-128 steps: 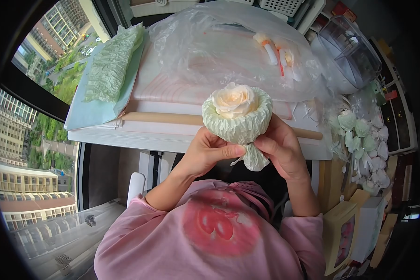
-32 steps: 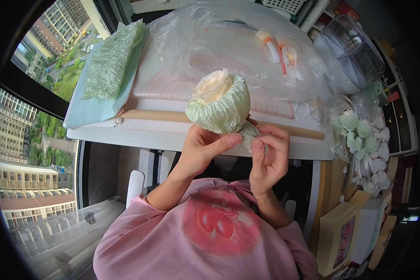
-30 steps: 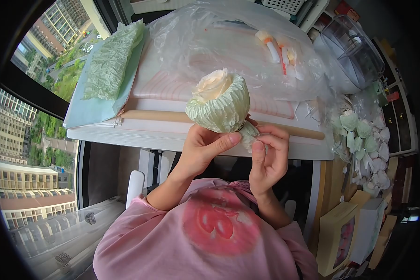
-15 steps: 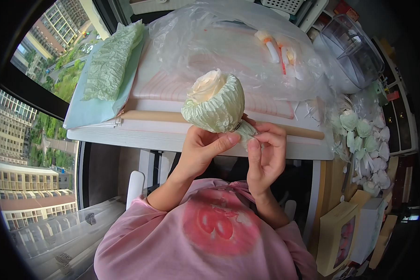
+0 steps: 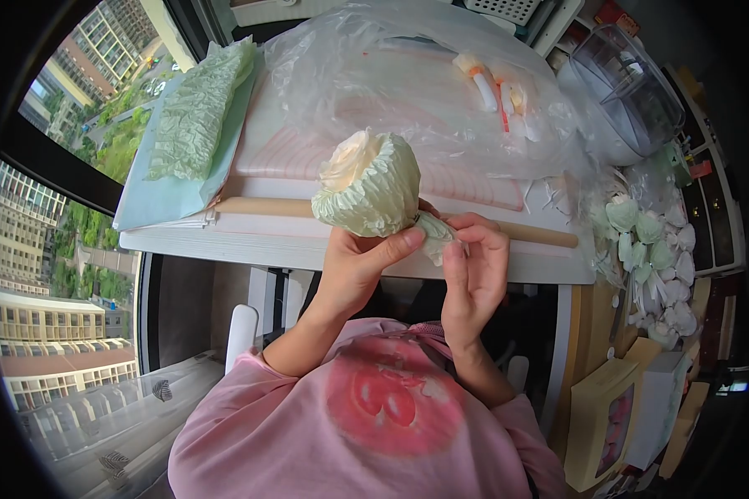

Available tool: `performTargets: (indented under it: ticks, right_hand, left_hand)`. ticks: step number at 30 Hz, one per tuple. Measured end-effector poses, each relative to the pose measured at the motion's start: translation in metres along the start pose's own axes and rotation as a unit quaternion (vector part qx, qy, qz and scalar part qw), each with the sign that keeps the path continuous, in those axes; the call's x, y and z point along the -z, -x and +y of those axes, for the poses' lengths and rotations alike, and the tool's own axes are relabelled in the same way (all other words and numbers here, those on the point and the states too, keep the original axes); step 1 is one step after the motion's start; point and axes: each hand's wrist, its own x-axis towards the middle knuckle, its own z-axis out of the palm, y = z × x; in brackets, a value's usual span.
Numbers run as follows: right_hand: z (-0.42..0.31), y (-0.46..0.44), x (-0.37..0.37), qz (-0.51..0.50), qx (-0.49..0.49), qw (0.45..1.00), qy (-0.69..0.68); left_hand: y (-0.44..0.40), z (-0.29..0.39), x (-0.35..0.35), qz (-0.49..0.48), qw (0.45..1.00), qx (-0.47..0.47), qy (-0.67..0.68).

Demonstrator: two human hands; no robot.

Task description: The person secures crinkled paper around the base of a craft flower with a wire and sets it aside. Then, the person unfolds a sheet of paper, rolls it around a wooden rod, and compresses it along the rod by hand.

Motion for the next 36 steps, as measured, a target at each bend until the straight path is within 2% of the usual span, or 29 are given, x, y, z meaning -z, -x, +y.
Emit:
performTargets:
  ticks: [2,6,9,11,15,18,20,26,28,29,30,31,32,33,34,36]
  right_hand:
    - [0.003,0.004,0.002,0.055,-0.054,0.996,-0.046]
    - [-0.003,-0.003,-0.004,0.021,-0.013,0.997,-0.074]
    - [0.0,-0.001,-0.004,0.007,-0.007,1.0,-0.001]
    - [0.001,0.002,-0.001,0.026,-0.038,0.998,-0.032]
    - [0.002,0.005,0.004,0.04,-0.036,0.998,-0.012]
    - [-0.005,-0.002,-0.001,0.028,-0.044,0.996,-0.075]
    - [-0.001,0.0,0.0,-0.018,-0.059,0.997,-0.035]
    - [0.008,0.005,0.013,-0.027,-0.074,0.997,0.0]
    - [0.007,0.007,0.018,-0.033,-0.091,0.995,0.011]
    - [0.006,0.008,0.021,-0.049,-0.083,0.993,0.067]
    - [0.005,0.008,0.023,-0.065,-0.074,0.988,0.123]
    - [0.003,0.006,0.026,-0.064,-0.074,0.988,0.123]
    - [0.0,0.002,0.029,-0.097,-0.006,0.976,0.194]
    - [-0.002,-0.002,0.03,-0.13,0.063,0.954,0.263]
    - [-0.003,-0.006,0.03,-0.131,0.065,0.954,0.262]
    - [-0.005,-0.012,0.03,-0.128,0.063,0.976,0.165]
  left_hand:
    - [-0.001,0.0,0.002,0.013,1.0,0.005,0.015]
    - [-0.001,-0.003,0.005,0.005,1.0,0.0,-0.001]
    - [-0.001,-0.003,0.005,0.0,1.0,0.002,-0.001]
    - [-0.001,-0.002,0.006,0.004,1.0,-0.001,0.007]
    - [-0.001,-0.001,0.006,0.007,1.0,0.005,0.028]
    - [-0.002,-0.003,0.007,0.01,1.0,-0.007,0.012]
    - [-0.002,-0.004,0.009,0.01,1.0,-0.014,-0.009]
    - [0.001,-0.007,0.02,-0.022,0.999,-0.022,-0.04]
    - [0.006,-0.015,0.035,-0.012,0.997,0.028,-0.07]
    - [0.006,-0.02,0.043,-0.012,0.997,0.029,-0.07]
    - [0.005,-0.023,0.048,-0.018,0.992,-0.002,-0.125]
    - [0.004,-0.024,0.051,-0.023,0.983,-0.033,-0.179]
    - [0.006,-0.022,0.051,-0.023,0.983,-0.034,-0.179]
    - [0.008,-0.013,0.045,-0.031,0.992,-0.041,-0.119]
    - [0.008,-0.007,0.038,-0.021,0.993,-0.033,-0.107]
    - [0.008,0.004,0.025,0.0,0.996,-0.019,-0.083]
